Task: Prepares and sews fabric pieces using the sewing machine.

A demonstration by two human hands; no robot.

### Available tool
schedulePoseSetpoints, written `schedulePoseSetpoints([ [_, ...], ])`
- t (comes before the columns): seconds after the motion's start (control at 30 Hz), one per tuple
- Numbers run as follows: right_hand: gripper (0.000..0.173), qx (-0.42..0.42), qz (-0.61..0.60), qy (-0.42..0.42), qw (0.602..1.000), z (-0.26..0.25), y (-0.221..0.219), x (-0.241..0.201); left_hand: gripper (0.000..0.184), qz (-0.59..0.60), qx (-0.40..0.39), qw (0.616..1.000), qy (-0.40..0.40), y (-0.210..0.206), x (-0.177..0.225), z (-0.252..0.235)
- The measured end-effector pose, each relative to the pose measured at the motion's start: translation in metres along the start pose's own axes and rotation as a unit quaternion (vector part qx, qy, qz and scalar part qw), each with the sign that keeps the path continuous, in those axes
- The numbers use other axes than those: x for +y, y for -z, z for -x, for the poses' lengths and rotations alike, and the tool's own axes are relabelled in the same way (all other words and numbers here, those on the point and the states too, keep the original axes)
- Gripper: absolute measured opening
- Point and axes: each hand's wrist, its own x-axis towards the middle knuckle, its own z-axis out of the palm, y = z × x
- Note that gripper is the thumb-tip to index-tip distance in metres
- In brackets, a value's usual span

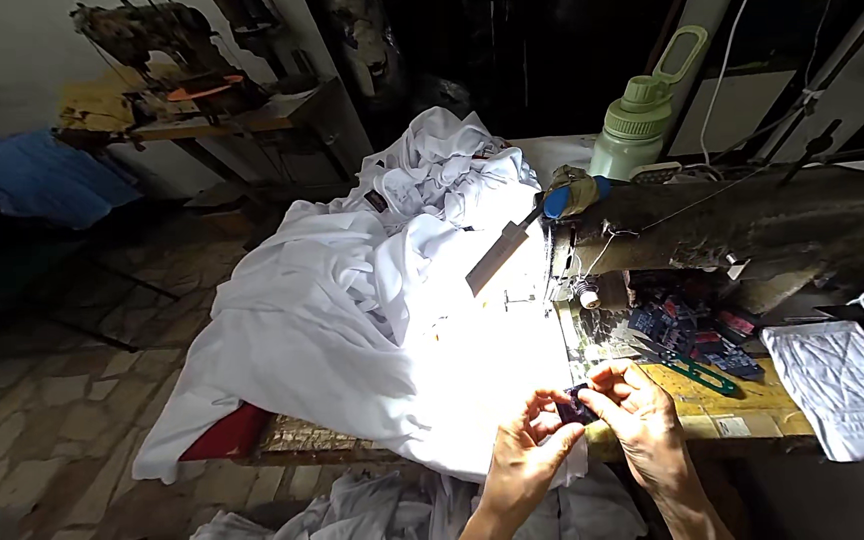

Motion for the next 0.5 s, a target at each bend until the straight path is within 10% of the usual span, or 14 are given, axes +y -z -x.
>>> schedulePoseSetpoints([
  [0.27,0.01,0.007,0.108,0.033,0.994,-0.015,0.002,0.012,0.021,-0.1,0.028,0.992,0.075,0.007,0.005,-0.019],
  [0.5,0.02,-0.163,0.381,0.251,0.875,-0.064,0.029,0.032,0.027,-0.226,0.028,0.971,0.073,0.048,-0.002,-0.05],
])
